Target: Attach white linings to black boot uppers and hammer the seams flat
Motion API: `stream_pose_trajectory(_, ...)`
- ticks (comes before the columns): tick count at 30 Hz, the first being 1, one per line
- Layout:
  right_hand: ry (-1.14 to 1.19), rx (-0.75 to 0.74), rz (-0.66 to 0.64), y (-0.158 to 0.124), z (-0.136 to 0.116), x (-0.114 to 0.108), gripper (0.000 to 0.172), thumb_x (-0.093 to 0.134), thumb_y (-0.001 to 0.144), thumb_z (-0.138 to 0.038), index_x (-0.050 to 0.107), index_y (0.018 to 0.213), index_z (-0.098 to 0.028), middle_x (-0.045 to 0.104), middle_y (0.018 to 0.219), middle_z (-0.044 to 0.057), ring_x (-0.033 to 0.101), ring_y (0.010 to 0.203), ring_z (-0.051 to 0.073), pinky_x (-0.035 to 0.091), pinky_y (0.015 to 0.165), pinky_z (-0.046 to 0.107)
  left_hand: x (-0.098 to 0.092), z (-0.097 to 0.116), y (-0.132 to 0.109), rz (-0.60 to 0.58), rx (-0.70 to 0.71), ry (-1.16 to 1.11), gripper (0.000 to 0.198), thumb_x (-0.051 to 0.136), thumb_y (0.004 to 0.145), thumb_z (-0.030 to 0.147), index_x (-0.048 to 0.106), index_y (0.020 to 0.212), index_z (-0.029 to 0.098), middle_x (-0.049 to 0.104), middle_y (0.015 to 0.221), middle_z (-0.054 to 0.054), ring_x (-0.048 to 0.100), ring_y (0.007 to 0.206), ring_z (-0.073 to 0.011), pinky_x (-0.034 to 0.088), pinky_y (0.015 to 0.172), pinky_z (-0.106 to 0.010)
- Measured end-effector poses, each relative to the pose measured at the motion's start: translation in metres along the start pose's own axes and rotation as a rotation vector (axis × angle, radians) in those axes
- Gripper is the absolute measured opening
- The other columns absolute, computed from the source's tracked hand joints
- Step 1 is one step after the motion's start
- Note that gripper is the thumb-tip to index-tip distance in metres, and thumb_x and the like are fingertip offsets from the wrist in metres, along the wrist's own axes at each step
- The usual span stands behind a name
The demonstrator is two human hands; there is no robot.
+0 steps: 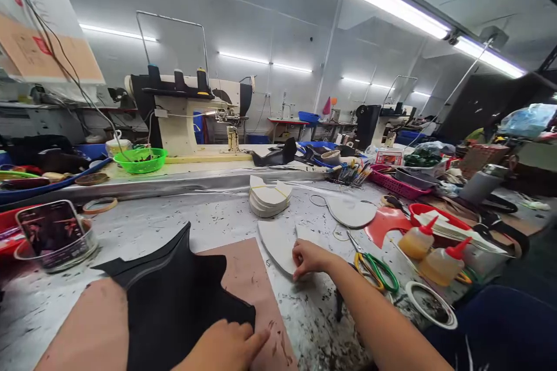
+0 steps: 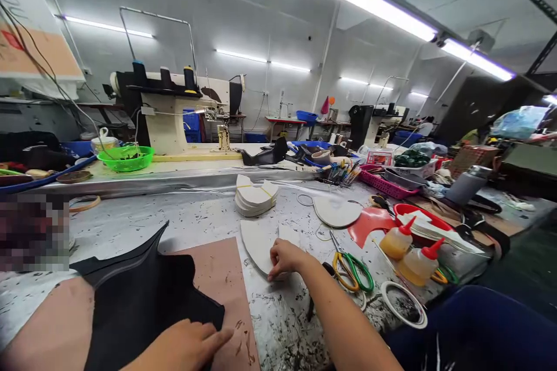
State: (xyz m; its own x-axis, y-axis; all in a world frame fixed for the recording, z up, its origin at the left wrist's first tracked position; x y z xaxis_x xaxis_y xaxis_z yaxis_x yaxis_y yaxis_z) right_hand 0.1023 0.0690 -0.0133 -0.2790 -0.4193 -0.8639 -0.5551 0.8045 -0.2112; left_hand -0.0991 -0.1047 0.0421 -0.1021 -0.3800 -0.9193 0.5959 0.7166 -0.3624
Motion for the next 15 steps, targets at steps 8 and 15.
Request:
stream_pose_trajectory(8, 0.056, -0.048, -0.047, 0.001, 0.004, -0.008, 0.031, 0.087, 0.049, -0.027, 0.061, 0.062, -0.016, 0.049, 0.087, -0.001, 0.048, 0.078, 0.014, 0.037, 0.063, 0.020, -0.030, 0.006, 0.091, 0.135, 0.130, 0.066, 0.035, 0.059, 0.080, 0.044, 0.061, 0.105, 0.020, 0.065, 0.092, -0.009, 0.062, 0.085, -0.0279, 0.049, 0.071, -0.037)
stream_pose_trajectory(15, 0.105, -0.067, -0.077, 0.004, 0.012, -0.010, 0.024, 0.084, 0.054, -0.026, 0.065, 0.065, -0.017, 0.052, 0.089, -0.001, 0.049, 0.075, 0.012, 0.039, 0.062, 0.019, -0.026, -0.001, 0.121, 0.141, 0.154, 0.129, 0.022, 0.062, 0.079, 0.035, 0.064, 0.091, 0.017, 0.065, 0.093, -0.009, 0.059, 0.091, -0.0264, 0.048, 0.079, -0.037)
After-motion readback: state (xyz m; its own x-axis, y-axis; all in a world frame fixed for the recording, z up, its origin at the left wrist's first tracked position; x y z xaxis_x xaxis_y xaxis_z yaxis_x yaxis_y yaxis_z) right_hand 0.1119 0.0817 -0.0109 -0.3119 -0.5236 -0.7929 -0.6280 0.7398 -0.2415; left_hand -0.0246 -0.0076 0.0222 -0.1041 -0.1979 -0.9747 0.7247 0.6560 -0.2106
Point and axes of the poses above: each hand's wrist, its own y-axis towards the middle knuckle, its own x-axis out of the palm, z = x × y, the point moved 3 cm from there along y, towards the middle knuckle
